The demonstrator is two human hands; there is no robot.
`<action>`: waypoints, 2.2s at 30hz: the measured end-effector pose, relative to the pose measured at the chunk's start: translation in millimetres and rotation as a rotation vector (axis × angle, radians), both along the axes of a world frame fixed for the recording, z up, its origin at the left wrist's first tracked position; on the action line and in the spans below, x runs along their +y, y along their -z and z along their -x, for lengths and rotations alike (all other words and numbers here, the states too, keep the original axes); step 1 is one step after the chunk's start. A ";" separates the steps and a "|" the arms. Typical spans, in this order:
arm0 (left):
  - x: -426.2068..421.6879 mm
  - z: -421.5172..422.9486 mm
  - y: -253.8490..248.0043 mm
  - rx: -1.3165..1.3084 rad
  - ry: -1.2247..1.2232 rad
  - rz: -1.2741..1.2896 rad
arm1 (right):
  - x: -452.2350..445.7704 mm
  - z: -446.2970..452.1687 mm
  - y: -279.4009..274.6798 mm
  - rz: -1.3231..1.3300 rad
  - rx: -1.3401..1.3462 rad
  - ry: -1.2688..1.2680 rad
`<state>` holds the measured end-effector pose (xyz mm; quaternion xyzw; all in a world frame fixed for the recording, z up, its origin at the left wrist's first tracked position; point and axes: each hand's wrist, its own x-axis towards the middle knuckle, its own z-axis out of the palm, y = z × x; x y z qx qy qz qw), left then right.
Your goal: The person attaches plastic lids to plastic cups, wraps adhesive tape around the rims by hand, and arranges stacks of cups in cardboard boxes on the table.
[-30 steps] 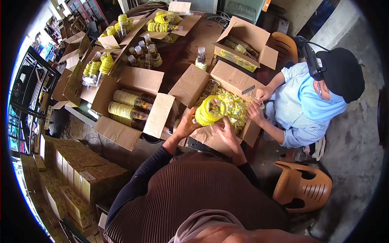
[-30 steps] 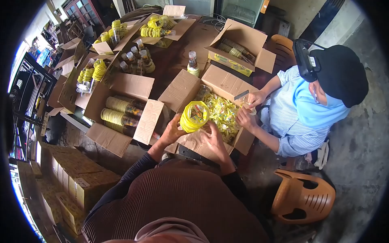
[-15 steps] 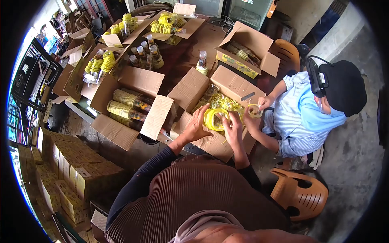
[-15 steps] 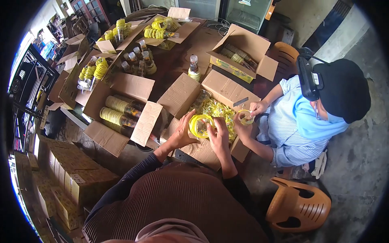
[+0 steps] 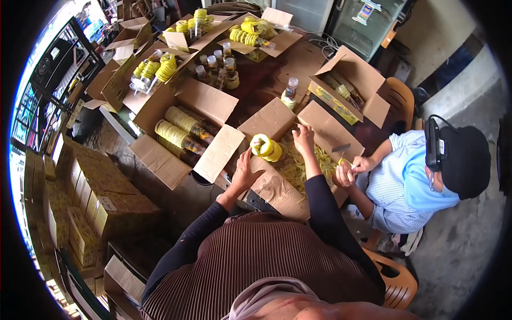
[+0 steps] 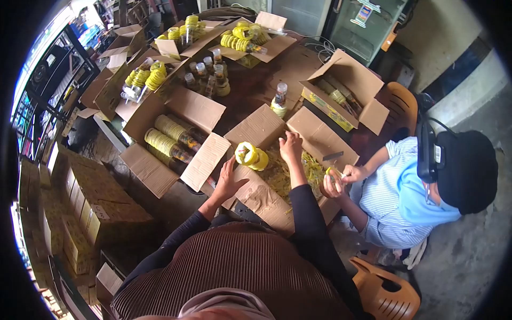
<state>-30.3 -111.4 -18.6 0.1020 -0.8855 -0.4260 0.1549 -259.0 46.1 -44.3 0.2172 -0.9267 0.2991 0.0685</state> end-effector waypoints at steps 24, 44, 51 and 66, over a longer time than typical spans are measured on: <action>-62.2 -57.2 -6.9 0.025 0.078 -0.242 | 49.0 -152.1 -80.0 0.053 0.260 0.010; -155.0 1.4 -8.8 0.247 0.345 -0.112 | -96.7 -254.3 -152.8 0.155 0.213 -0.034; -244.6 68.5 29.2 0.217 0.046 -0.062 | -59.9 -273.6 -127.9 0.252 0.123 0.277; -250.1 72.3 73.6 0.054 0.115 0.062 | -82.4 -194.0 -60.4 0.123 0.190 0.349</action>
